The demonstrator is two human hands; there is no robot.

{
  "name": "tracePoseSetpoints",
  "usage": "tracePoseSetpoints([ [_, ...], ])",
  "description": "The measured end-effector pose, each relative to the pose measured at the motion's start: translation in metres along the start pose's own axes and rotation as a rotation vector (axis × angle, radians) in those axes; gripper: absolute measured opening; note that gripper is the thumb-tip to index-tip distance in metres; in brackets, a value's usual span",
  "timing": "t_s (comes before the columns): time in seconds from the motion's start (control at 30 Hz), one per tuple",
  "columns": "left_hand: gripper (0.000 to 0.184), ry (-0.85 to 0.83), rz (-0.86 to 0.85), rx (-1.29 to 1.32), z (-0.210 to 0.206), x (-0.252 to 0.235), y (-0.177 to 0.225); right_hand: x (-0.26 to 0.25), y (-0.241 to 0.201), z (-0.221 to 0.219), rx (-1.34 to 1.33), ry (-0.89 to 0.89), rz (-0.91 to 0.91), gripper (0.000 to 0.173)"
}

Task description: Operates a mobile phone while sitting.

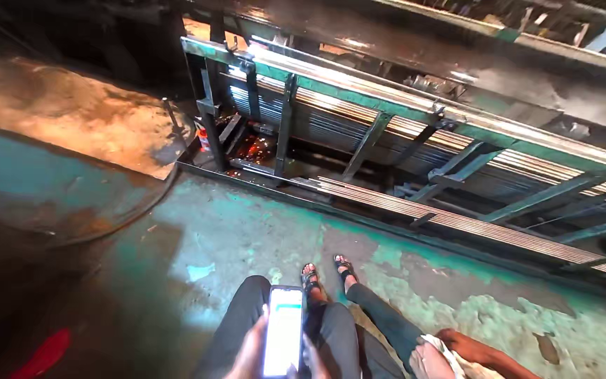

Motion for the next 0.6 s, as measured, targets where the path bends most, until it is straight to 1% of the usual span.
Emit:
tracePoseSetpoints([
  [0.1, 0.054, 0.006, -0.002, 0.009, 0.0021, -0.0041, -0.0009, 0.0009, -0.0009, -0.0009, -0.003, -0.023, 0.026, 0.068],
  [0.23, 0.057, -0.034, -0.003, 0.017, 0.0014, -0.0065, -0.0019, 0.0015, 0.0005, -0.0028, -0.017, -0.043, 0.048, 0.075],
  [0.37, 0.060, -0.024, 0.001, -0.021, 0.0024, -0.0090, -0.0028, 0.0012, 0.0027, -0.0040, -0.012, -0.030, 0.041, 0.078],
  [0.43, 0.061, -0.011, 0.001, -0.073, 0.0031, -0.0073, -0.0022, 0.0012, 0.0021, -0.0037, 0.004, -0.028, 0.028, 0.080],
  [0.6, 0.055, 0.064, -0.011, -0.153, 0.0050, -0.0042, 0.0012, -0.0004, 0.0011, -0.0032, 0.020, -0.030, 0.021, 0.083],
])
Point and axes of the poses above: each hand's wrist, its own x-axis away from the middle knuckle, its own z-axis out of the back of the hand, y = z × x, the point moved 8 cm from there along -x, towards the middle knuckle, and after that the axes turned 10 degrees about y, right-handed, at the moved point
